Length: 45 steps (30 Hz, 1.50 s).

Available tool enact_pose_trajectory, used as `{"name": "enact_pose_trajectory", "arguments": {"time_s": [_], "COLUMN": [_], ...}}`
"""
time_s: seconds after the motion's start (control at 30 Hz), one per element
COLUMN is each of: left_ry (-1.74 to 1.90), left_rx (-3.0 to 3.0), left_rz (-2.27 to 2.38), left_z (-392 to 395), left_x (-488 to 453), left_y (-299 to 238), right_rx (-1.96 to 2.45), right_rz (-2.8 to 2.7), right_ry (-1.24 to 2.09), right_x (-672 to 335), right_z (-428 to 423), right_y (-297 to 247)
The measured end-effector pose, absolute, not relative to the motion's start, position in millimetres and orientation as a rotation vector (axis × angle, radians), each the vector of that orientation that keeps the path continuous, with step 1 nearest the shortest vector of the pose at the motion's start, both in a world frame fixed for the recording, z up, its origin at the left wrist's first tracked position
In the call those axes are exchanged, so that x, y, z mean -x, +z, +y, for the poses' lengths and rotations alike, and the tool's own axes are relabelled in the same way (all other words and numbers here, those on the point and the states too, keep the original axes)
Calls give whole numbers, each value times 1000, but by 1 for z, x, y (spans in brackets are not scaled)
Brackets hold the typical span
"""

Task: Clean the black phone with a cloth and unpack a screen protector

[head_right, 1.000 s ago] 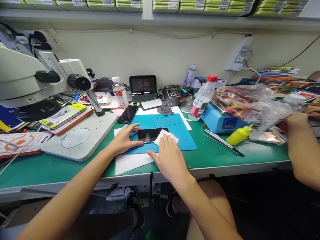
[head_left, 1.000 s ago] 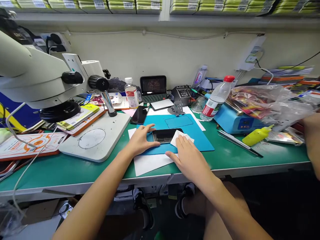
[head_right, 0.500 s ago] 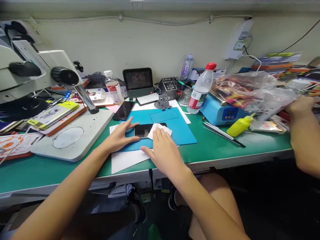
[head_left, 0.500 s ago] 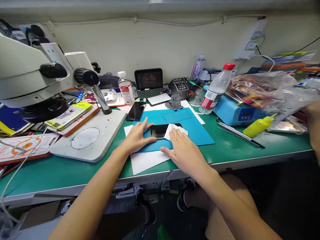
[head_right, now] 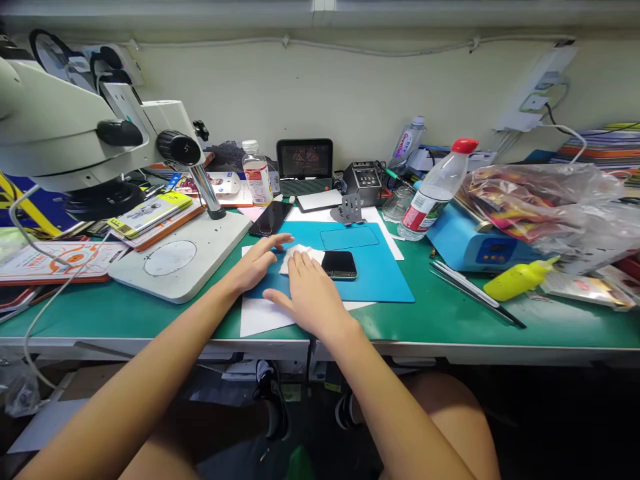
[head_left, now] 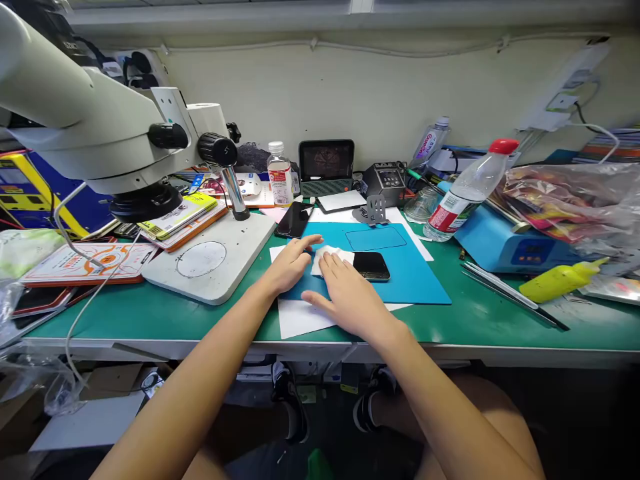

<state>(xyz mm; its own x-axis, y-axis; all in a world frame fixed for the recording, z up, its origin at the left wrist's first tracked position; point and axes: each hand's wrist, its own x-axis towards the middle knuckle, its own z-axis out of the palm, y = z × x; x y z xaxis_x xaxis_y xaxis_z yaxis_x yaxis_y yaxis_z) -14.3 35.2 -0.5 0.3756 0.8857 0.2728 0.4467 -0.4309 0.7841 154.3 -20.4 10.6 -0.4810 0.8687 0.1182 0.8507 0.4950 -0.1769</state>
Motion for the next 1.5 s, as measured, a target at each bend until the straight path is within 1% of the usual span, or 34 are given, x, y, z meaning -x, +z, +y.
{"name": "enact_pose_trajectory", "arguments": {"time_s": [0.13,0.33,0.5,0.73,0.93,1.13,1.33,1.5], "left_ry": [991,1085,995,916,896,868,838,840], "left_rx": [-2084,-2083,-2119,-2153,-2167,-2190,-2213,-2263], "left_rz": [1180,1268,1165,1068,1123,1151,1178,1206], "left_z": [32,30,26,23,27,27,25,26], "left_x": [13,11,13,13,15,14,11,12], "left_y": [2,3,6,8,-1,-1,3,1], "right_rx": [1497,1470,1438,1444,1470,1618,1845,1838], "right_rz": [-2545,-2542,-2543,-2499,-2507,-2484,-2382,-2359], "right_ry": [134,109,154,131,223,133,128,113], "right_x": [-150,-160,-157,-170,-171,-210,-223,-224], "right_z": [-16,-43,-21,-47,-15,-46,-19,-48], "right_y": [15,13,17,8,14,12,18,9]}}
